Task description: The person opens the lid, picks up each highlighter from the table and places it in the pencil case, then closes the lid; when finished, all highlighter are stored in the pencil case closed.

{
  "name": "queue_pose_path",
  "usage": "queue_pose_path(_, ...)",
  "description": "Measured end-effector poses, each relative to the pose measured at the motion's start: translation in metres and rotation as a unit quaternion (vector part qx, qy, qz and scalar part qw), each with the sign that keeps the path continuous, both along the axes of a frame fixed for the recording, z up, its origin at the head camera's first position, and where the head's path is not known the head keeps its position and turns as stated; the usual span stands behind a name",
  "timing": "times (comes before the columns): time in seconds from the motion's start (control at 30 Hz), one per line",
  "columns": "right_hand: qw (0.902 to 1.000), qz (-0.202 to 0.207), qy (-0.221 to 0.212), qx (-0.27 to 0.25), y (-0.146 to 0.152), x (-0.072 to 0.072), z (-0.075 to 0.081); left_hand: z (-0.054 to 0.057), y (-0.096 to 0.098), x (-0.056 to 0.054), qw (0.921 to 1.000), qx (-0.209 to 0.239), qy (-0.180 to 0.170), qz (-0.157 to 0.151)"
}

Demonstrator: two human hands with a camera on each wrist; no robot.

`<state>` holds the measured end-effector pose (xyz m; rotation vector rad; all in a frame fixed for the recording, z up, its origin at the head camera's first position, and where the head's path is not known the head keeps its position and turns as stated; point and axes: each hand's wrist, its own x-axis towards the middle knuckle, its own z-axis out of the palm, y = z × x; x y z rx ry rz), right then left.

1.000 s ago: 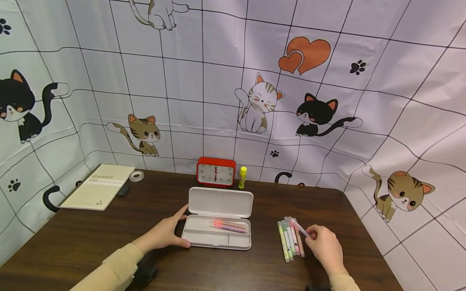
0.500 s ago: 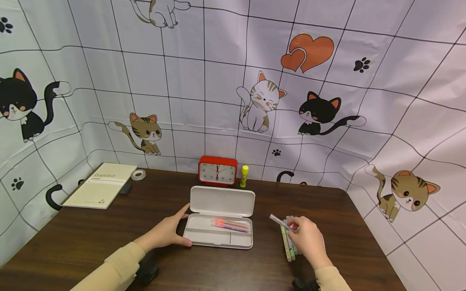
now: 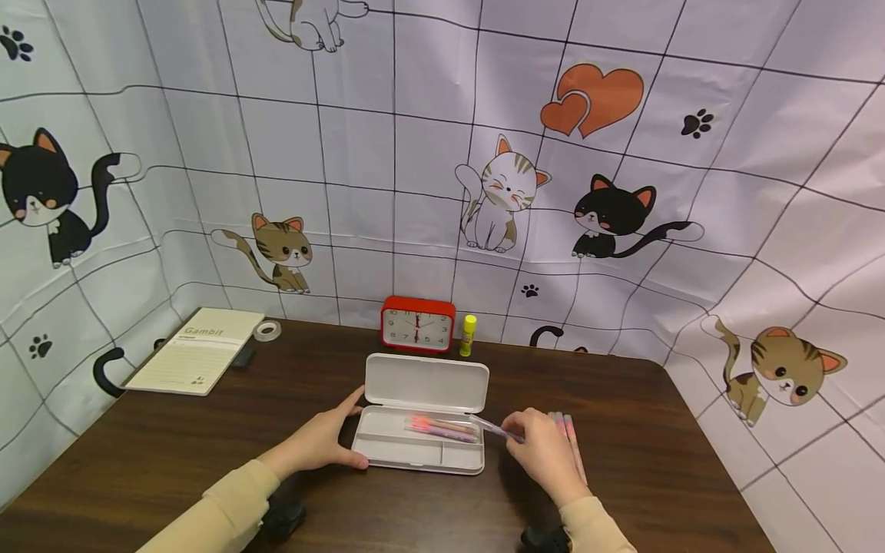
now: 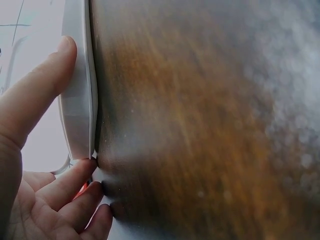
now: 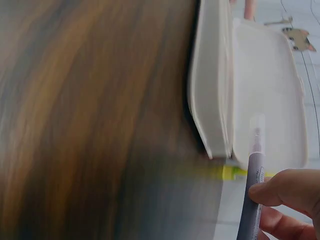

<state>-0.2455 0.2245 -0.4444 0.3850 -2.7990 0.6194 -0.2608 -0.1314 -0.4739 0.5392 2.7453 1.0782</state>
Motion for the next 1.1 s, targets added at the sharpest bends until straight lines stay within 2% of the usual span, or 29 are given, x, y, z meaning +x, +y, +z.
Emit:
queue_pose_path(0.23,0.9993,0.03,-0.009,-0.017,-0.026,-0.005,-0.007,-0.001,0.0,-0.002,1.0,0.004,0.002,-0.002)
queue_pose_path(0.43,0.999,0.041,-0.021,0.003,-0.046,-0.01,-0.007,0.0,-0.001,-0.001,1.0,0.002,-0.001,0.001)
queue_pose_path(0.77,0.9956,0.089,-0.028,0.015,-0.075,-0.017,-0.01,0.0,0.0,-0.001,0.9999,0.007,-0.001,-0.007)
queue_pose_path(0.93,0.994,0.107,-0.019,0.01,-0.083,-0.02,-0.013,0.001,-0.001,-0.001,1.0,0.005,-0.005,-0.004)
queue_pose_path(1.1,0.9945,0.104,-0.012,-0.007,-0.082,-0.02,-0.012,0.001,-0.001,-0.001,1.0,0.001,-0.007,-0.004)
